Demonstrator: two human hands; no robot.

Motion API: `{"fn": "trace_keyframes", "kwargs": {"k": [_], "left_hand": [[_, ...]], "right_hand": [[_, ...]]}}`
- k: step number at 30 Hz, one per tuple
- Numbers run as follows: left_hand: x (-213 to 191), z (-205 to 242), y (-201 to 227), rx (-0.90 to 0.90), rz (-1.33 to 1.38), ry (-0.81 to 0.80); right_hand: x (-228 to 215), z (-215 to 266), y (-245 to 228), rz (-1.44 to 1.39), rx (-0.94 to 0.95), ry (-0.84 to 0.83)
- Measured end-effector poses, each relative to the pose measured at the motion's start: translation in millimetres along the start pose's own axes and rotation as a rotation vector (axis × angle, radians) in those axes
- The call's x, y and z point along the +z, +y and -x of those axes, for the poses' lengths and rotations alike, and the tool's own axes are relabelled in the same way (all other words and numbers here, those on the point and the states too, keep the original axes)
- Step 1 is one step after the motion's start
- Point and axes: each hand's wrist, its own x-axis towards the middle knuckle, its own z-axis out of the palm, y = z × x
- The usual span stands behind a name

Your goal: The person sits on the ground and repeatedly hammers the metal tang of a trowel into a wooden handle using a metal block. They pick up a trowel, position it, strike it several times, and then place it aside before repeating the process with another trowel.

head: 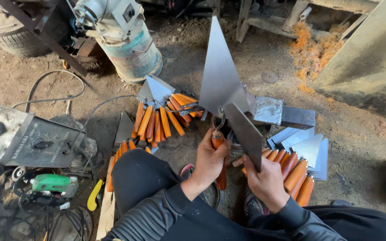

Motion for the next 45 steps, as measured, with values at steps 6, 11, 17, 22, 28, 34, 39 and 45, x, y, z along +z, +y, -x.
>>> {"fn": "trace_keyframes", "kwargs": {"k": [6, 11, 17, 22, 28, 34, 39, 45], "left_hand": [[-2.0, -0.1, 0.4, 0.044, -0.075, -0.001], [-3.1, -6.0, 0.8, 0.007, -0.021, 0.021], [-5.1, -8.9, 7.5, 0.055, -0.211, 0.07], [-20.6, -17.9, 34.2, 0.499, -0.851, 0.082], [-45.9, -42.6, 69.0, 0.319, -1.484, -0.13], [-43.7, -33.9, 86.7, 0.475, -1.635, -0.269], [-37.3, -39.0, 105.7, 0.512, -1.779, -0.326], [-35.2, -44.3, 112.6, 0.64, -1.857, -0.371]], "right_hand": [[-0.4, -0.5, 5.6, -0.013, -0.233, 0.079], [1.2, -6.0, 1.0, -0.141, -0.276, 0.127], [-3.3, -8.4, -1.3, -0.013, 0.054, -0.043], [-17.2, -7.0, -1.2, -0.052, -0.44, 0.231], [-25.9, -7.6, 5.5, -0.015, -0.281, 0.092], [-20.0, -6.3, 12.2, 0.043, -0.344, 0.056], [-24.9, -8.0, 7.1, 0.142, -0.305, 0.047], [-26.7, -4.3, 11.8, 0.046, -0.519, 0.095]]}}
